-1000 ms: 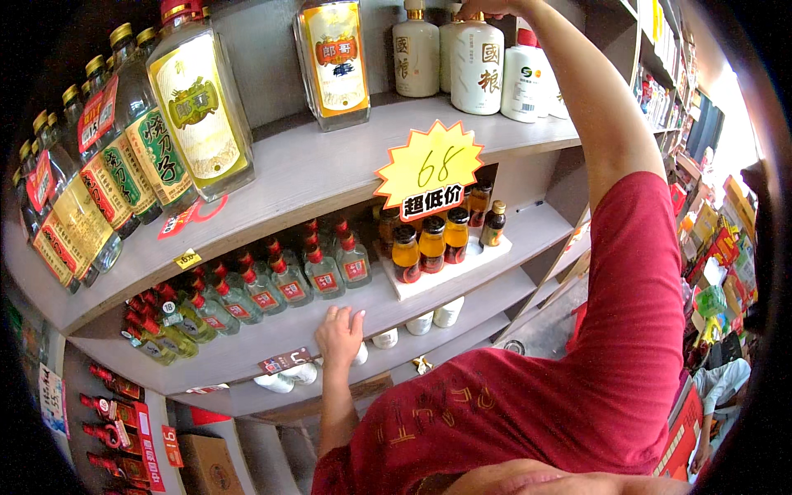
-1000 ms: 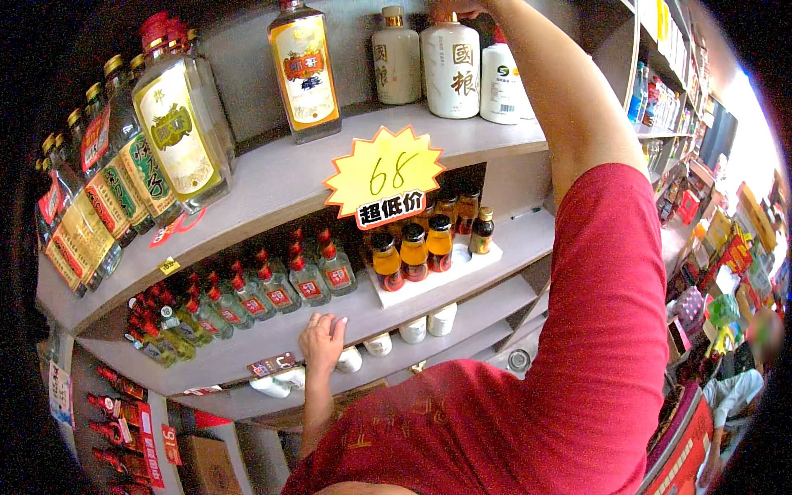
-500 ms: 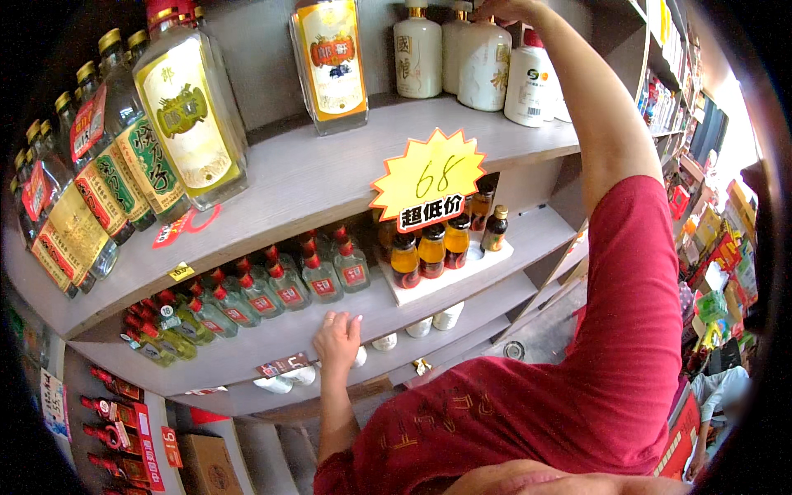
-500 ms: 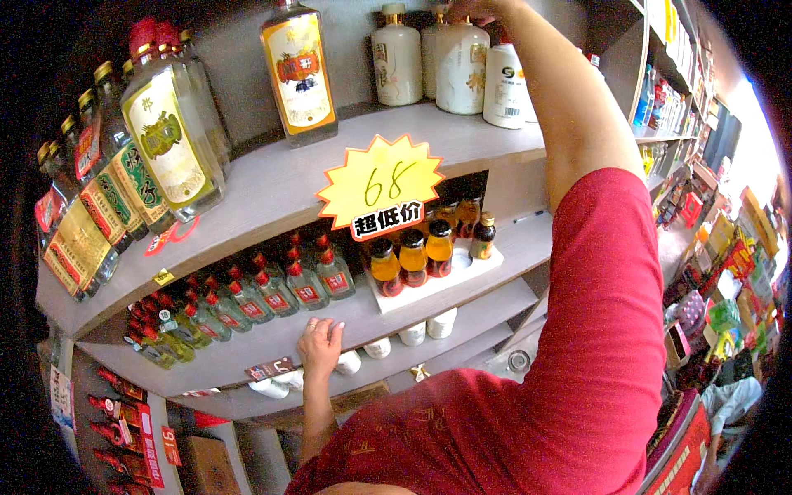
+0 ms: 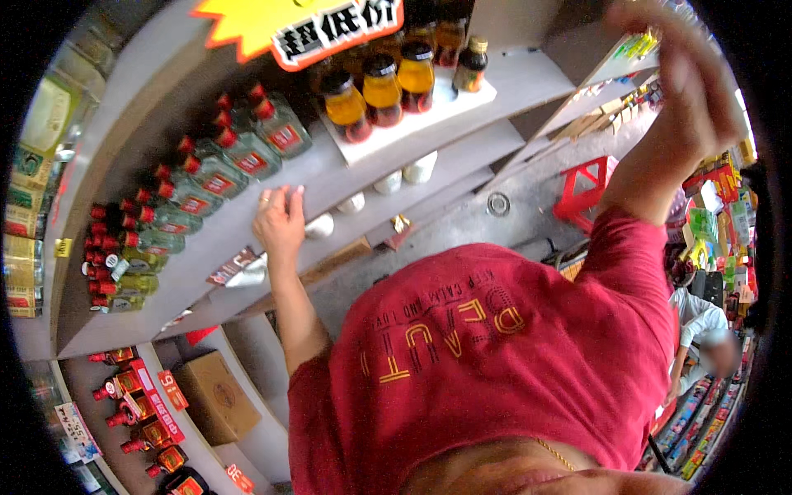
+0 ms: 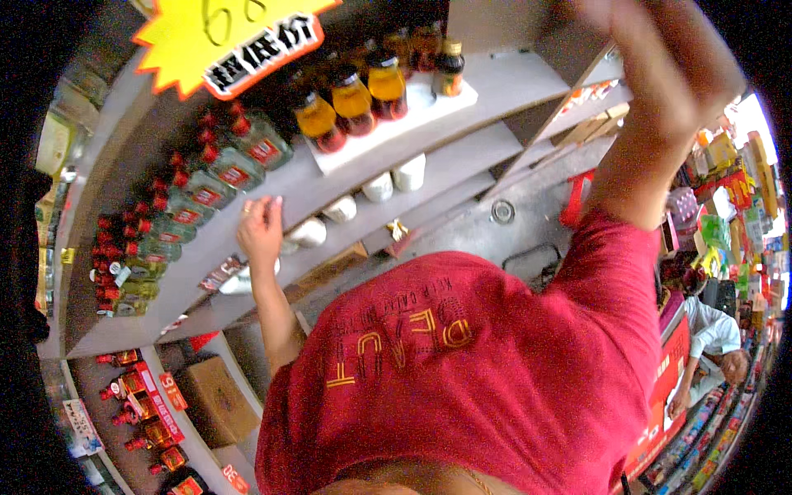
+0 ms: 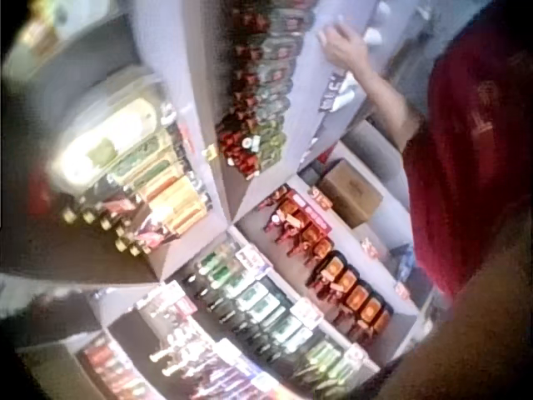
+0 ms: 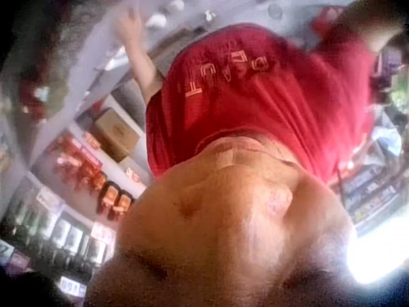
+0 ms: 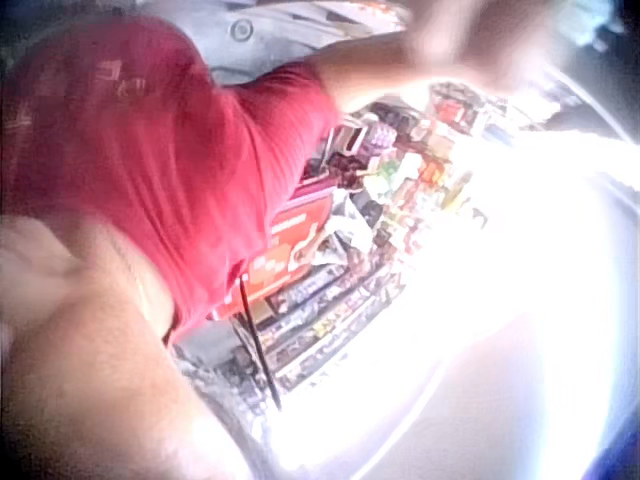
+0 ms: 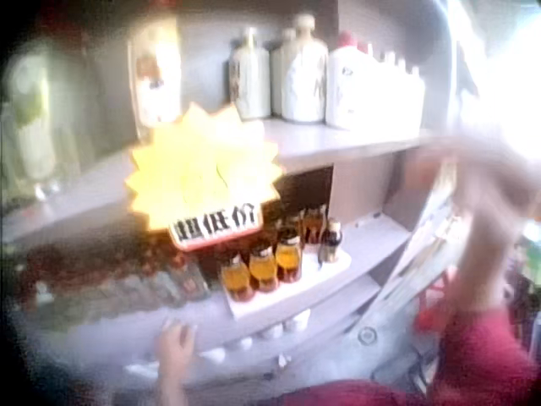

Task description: The person wipes a store shelf with a gray cloth, then picks up and wipes several white and clear bottles before placing them back on the shelf. The person continues wiping the shelf surface and rearranging bottles.

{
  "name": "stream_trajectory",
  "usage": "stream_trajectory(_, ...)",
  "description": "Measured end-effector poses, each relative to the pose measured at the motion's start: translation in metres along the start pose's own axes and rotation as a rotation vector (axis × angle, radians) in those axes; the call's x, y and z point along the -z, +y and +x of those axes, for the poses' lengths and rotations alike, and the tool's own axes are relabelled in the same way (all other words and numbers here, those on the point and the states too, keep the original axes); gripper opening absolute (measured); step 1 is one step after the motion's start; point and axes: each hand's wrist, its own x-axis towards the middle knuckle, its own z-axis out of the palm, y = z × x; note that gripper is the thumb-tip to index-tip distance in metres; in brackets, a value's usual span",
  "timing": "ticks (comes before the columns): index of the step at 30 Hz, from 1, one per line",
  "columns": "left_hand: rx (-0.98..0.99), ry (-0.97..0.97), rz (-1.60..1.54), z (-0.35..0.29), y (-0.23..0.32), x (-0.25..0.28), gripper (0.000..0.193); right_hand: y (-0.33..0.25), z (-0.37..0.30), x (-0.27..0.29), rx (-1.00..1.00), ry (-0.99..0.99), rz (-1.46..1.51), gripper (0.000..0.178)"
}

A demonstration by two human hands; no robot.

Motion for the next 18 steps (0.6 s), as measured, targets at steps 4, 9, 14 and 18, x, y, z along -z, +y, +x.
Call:
stream_trajectory(4, 0.018, -0.030, -0.072, 0.016, 0.012, -0.002, 0.020, 0.042, -0.126, 0.006, -0.345, -0.570, 0.595, 0.024)
stream_trajectory(9, 0.066, -0.036, -0.004, 0.013, 0.011, -0.004, 0.021, 0.093, -0.302, -0.107, -0.900, -0.793, 0.151, 0.030)
stream_trajectory(14, 0.099, -0.017, -0.007, 0.013, 0.010, -0.004, 0.021, 0.133, -0.335, -0.186, -0.739, -0.779, -0.035, 0.036)
stream_trajectory(18, 0.129, -0.014, -0.018, 0.016, 0.015, -0.003, 0.020, 0.158, -0.320, -0.223, -0.538, -0.739, -0.011, 0.038)
